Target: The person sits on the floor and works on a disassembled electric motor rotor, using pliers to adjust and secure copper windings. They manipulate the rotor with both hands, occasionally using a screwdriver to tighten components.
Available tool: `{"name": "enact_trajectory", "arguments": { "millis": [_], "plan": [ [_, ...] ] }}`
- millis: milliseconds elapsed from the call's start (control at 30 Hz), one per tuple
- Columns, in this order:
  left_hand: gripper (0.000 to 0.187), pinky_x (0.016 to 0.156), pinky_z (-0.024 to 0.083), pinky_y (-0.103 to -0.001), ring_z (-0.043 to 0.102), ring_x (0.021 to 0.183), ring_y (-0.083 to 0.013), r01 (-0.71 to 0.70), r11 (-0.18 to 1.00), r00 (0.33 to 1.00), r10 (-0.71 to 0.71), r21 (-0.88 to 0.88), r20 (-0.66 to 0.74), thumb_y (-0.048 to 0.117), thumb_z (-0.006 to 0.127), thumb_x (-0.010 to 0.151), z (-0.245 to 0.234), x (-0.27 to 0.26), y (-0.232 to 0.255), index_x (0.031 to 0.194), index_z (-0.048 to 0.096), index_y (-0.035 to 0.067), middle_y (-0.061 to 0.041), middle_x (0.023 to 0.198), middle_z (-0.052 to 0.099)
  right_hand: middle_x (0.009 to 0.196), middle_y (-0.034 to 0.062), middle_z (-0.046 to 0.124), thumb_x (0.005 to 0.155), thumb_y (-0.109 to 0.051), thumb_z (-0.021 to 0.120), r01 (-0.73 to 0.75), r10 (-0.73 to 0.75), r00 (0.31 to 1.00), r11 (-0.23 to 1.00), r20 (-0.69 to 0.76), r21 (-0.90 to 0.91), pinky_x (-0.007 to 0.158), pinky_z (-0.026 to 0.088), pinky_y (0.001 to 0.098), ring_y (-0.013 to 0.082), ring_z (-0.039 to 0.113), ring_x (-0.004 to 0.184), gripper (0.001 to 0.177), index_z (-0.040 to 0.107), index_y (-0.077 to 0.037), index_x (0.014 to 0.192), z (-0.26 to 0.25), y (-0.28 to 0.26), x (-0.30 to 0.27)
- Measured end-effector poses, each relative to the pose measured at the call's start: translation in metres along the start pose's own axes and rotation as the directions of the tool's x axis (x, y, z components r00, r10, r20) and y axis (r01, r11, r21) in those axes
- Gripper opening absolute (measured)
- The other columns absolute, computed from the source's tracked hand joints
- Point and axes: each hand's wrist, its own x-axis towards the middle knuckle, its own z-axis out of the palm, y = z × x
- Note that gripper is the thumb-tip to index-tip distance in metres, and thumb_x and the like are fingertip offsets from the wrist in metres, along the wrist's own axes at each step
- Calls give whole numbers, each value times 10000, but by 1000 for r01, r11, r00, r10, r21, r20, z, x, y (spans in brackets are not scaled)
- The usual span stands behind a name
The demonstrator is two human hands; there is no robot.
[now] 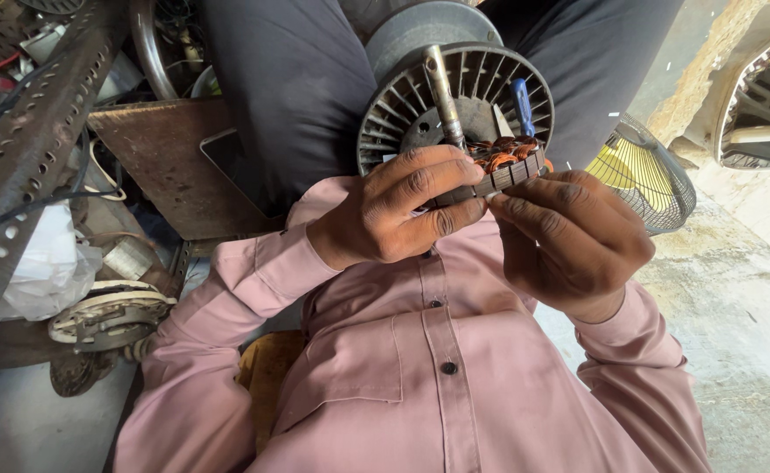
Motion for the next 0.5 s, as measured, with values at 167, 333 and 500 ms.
{"name": "enact_trajectory", "arguments": {
  "millis": [167, 333, 500],
  "plan": [
    [442, 937, 608, -335, 685, 1108, -271, 252, 957, 959, -267, -144, -92, -32, 809, 893, -5, 9, 16, 1302, 645, 10, -127, 1205, 633, 934, 165, 736, 886, 110, 809, 82, -75, 995, 988, 65, -128, 732, 599, 339, 260, 721, 820, 153, 778, 43, 1020, -5, 0, -4],
    [633, 774, 625, -205, 742, 853, -115, 542, 788, 801, -590, -294, -105, 10, 823, 852, -5, 29, 31, 1424, 553, 38, -38, 1041, 693, 947, 167, 727, 859, 88, 812, 56, -50, 990, 998, 135, -37, 738, 593, 339, 275, 724, 836, 201, 780, 43, 1052, -14, 2, 6],
    [641, 738, 611, -195, 720, 800, -85, 550, 776, 800, -596, -310, -72, -4, 800, 853, -7, 37, 30, 1443, 555, 57, -47, 968, 697, 898, 185, 724, 777, 67, 790, 125, -106, 972, 989, 208, -80, 735, 607, 381, 296, 719, 790, 225, 764, 64, 1001, -19, 1, 14]
  ]
}}
